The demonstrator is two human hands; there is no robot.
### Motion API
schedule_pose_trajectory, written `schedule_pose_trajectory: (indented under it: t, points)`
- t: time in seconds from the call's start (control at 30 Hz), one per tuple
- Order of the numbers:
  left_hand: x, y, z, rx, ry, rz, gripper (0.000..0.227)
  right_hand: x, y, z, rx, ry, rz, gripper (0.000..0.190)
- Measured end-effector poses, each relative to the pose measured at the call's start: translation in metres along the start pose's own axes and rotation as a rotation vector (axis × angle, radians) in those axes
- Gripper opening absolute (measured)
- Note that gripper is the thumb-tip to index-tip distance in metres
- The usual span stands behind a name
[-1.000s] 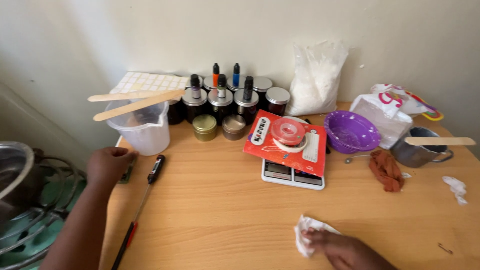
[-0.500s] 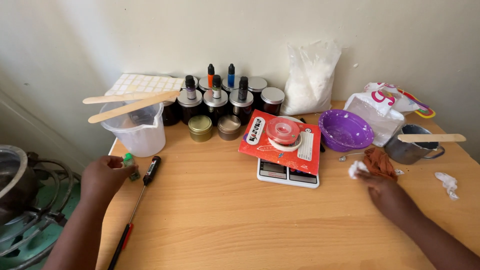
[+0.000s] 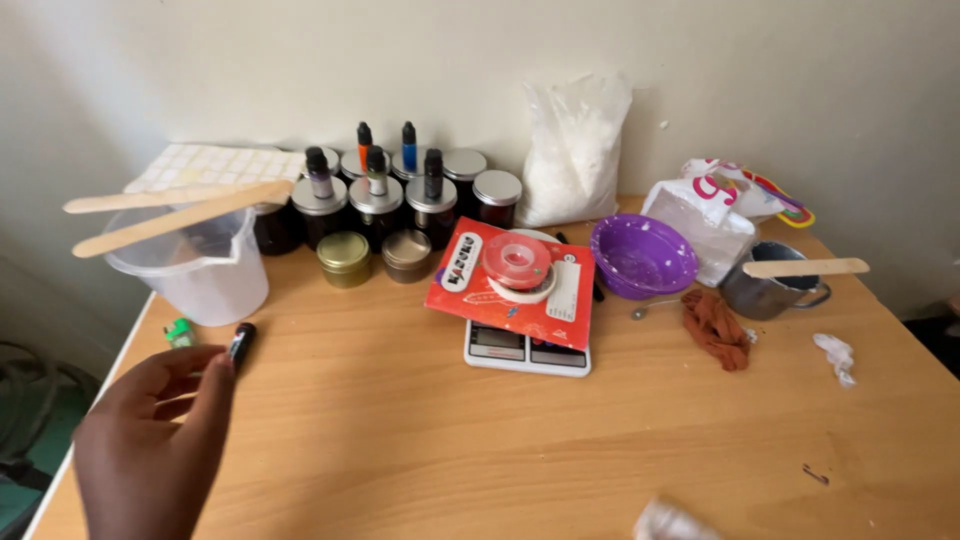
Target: Preparing a candle-making workspace by cleaning the table, setting up equipment like a pot and scale, and taking notes in a journal.
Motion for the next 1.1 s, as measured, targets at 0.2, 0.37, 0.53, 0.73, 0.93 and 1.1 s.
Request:
schedule_pose_trajectory:
  t: [0.2, 0.37, 0.53, 0.73, 0.93, 1.1]
  points:
    - [0.06, 0.031, -0.096, 0.169, -0.315, 0.083, 0.017, -0.064, 0.075, 0.085, 0.52, -0.067, 0.521, 0.051]
    - [0.134, 0.077, -0.158, 0.247, -0.578, -0.474, 0.014, -0.037, 0.155, 0.12, 0.664, -0.353, 0.186, 0.066]
    - [0.145, 0.045, -0.173, 0.117, -0.675, -0.201, 0.017, -0.059, 0.246, 0.15, 0.725, -0.468, 0.391, 0.057]
    - [0.136, 0.048, -0.16, 0.147, -0.612, -0.231, 0.018, -0.116, 0.291, 0.129, 0.801, -0.689, 0.744, 0.05]
    - [0.13, 0.042, -0.153, 0.132, -0.637, -0.172, 0.018, -0.147, 0.247, 0.095, 0.684, -0.473, 0.926, 0.037]
    - [0.118, 0.034, -0.15, 0.136, -0.608, -0.243, 0.017, -0.152, 0.067, 0.096, 0.559, -0.022, 0.704, 0.042]
Point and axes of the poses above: each hand's wrist, its own x-axis away from the middle knuckle, its own z-axis out of the back of the hand, y = z × x, the point moved 10 cm from there along -x, towards the middle knuckle, and after that the axes turned 12 degrees about x, right-handed, at the moved point
